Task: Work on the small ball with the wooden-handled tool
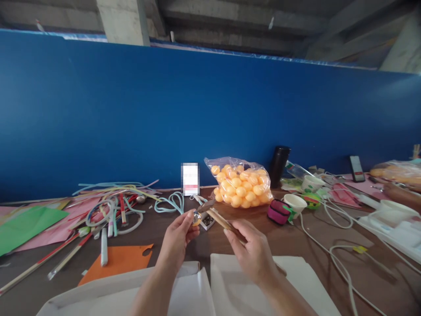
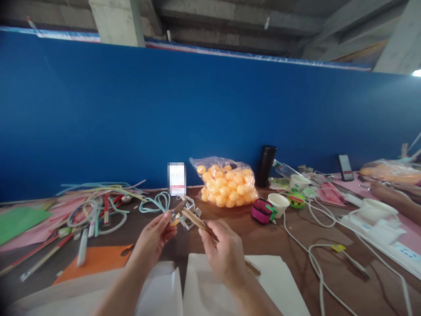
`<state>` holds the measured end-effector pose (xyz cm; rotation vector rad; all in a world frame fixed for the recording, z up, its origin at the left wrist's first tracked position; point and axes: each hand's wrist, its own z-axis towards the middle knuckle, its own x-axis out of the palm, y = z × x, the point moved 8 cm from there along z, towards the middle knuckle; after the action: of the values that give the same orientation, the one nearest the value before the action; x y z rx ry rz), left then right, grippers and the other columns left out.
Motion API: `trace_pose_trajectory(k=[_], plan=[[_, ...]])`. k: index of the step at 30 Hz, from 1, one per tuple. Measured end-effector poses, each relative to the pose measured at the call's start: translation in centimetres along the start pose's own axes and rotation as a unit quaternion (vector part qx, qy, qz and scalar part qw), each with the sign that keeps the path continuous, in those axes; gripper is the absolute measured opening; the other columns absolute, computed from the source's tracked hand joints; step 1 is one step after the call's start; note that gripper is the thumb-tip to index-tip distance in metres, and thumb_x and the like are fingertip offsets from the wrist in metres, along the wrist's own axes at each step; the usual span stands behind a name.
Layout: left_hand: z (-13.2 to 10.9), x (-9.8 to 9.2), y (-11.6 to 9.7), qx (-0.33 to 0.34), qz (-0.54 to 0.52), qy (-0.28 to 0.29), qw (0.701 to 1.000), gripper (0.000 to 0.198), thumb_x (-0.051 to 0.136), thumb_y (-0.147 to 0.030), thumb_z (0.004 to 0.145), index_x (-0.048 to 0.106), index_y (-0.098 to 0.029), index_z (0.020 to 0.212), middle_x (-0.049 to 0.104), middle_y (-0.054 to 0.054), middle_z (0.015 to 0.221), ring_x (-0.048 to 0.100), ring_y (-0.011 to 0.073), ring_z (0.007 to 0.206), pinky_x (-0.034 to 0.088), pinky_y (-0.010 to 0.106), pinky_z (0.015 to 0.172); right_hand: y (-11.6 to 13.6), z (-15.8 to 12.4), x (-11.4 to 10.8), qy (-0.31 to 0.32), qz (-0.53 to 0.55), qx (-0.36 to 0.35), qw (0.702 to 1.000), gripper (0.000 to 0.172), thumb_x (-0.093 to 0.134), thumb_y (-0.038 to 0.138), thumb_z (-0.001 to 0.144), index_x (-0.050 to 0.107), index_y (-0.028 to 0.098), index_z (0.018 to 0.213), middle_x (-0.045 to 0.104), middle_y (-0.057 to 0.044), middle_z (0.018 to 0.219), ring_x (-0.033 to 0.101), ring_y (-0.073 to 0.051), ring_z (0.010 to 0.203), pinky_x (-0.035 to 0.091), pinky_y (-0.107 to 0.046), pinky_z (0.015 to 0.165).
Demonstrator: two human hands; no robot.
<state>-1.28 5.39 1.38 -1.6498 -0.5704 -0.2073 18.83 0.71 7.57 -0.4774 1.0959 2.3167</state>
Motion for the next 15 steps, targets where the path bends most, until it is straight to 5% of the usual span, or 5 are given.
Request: trace_pose_trajectory(k=[15], plan=[[0.03, -0.05, -0.22, 0.016, 0.034, 0.002, 0.999, 0.048, 0.079, -0.041, 0.063, 0.072, -0.015, 0.102, 0.066, 0.004, 0.076, 0.061, 0.0099, 0.060, 0.054, 0.022, 0.058, -0.20, 0.11, 0.08, 0.009, -0.016, 0.002, 1.000, 0.018, 0.051, 0.029, 0.091, 0.064, 0.021, 0.099, 0.067, -0.005, 0.088, 0.063, -0.019, 0.081, 0.050, -0.027, 0.070]])
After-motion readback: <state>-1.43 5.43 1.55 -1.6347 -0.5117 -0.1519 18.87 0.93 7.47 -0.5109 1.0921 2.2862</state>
